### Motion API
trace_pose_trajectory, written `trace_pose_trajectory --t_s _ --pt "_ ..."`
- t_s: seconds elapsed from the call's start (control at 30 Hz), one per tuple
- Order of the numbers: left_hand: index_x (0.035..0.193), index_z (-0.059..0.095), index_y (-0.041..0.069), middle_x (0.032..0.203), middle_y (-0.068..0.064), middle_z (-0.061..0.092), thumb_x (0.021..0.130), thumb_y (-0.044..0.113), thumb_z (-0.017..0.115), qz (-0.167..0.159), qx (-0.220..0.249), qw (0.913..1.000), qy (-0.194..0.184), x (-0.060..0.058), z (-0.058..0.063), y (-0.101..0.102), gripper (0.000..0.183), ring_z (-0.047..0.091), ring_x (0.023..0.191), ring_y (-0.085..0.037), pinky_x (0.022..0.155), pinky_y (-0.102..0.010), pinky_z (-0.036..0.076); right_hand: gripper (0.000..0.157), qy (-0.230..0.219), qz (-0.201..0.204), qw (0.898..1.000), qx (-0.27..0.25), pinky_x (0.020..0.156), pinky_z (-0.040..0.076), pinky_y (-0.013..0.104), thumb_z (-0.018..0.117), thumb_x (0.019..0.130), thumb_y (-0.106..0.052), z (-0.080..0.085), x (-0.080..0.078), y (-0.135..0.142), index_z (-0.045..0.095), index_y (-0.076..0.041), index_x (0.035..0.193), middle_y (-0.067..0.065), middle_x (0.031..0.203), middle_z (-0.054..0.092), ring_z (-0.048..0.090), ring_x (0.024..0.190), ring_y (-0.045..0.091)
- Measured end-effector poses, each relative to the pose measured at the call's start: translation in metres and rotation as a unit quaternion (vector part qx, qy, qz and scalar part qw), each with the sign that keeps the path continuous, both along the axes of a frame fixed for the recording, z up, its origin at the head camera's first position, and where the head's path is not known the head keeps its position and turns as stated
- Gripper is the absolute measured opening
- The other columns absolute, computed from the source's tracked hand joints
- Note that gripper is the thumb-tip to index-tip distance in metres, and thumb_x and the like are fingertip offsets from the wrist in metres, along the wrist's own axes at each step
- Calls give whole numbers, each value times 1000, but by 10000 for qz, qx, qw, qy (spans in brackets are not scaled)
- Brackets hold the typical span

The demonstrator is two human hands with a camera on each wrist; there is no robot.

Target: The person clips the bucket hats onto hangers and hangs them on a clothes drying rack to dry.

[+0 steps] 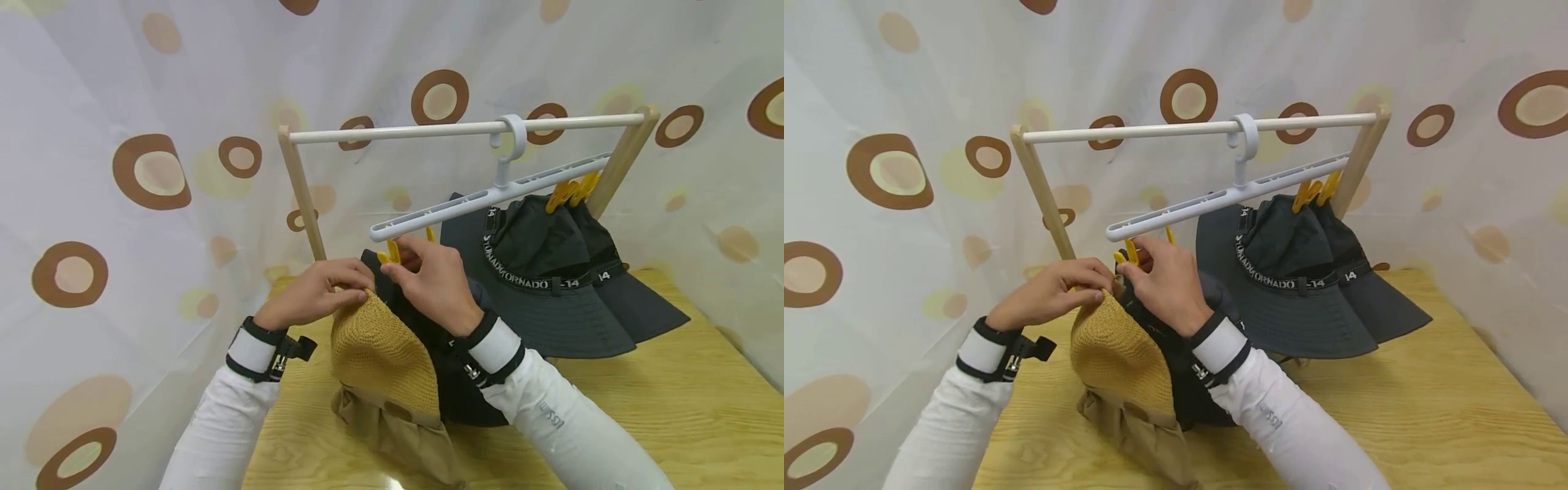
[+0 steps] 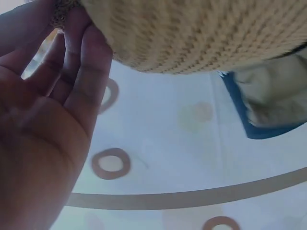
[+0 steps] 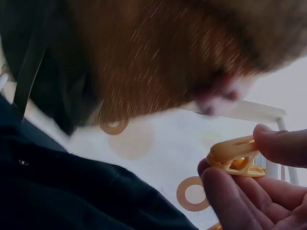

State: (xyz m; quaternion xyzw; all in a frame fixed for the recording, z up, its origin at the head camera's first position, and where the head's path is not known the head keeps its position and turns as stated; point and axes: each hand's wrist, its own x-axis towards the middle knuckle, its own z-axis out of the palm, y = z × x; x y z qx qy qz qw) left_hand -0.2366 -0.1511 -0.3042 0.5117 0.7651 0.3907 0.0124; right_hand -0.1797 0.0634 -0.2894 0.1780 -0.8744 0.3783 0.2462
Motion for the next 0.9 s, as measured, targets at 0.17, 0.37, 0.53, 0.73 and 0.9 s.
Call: trace_pose_trajectory --t_s 0.17,0.37,0.53,0.73,0.9 --pt "97 75 8 111 -9 67 96 3 62 149 8 9996 -231 -18 -6 6 14 59 108 -18 88 -25 48 32 -346 -3 9994 -62 75 60 38 74 90 -18 4 1 2 69 -4 118 13 100 77 76 86 23" --pt "102 76 7 113 -8 68 96 6 63 310 -374 9980 -396 -32 -4 13 14 60 110 -19 89 -26 48 35 -600 -24 9982 -29 78 60 38 73 90 -18 10 3 3 67 -2 121 15 107 75 75 92 25" --pt "104 75 6 114 -9 67 96 4 63 186 -513 9969 -570 -40 2 12 15 59 106 -18 90 -27 49 33 -660 -72 9977 -106 78 60 38 73 91 -17 9 2 0 67 -2 119 15 106 75 75 91 25" --pt "107 75 5 117 -9 66 96 6 62 126 -666 9960 -581 -45 6 14 16 58 108 -19 92 -29 49 28 -435 -363 9981 -241 77 59 37 72 91 -17 2 0 -6 68 -1 114 16 103 76 74 91 27" --pt "105 75 5 116 -9 66 96 6 63 241 -759 9947 -651 -46 6 15 15 58 105 -20 89 -30 48 24 -216 -606 9958 -657 74 57 35 74 89 -18 -4 -3 -10 72 -5 109 13 97 77 74 87 25"
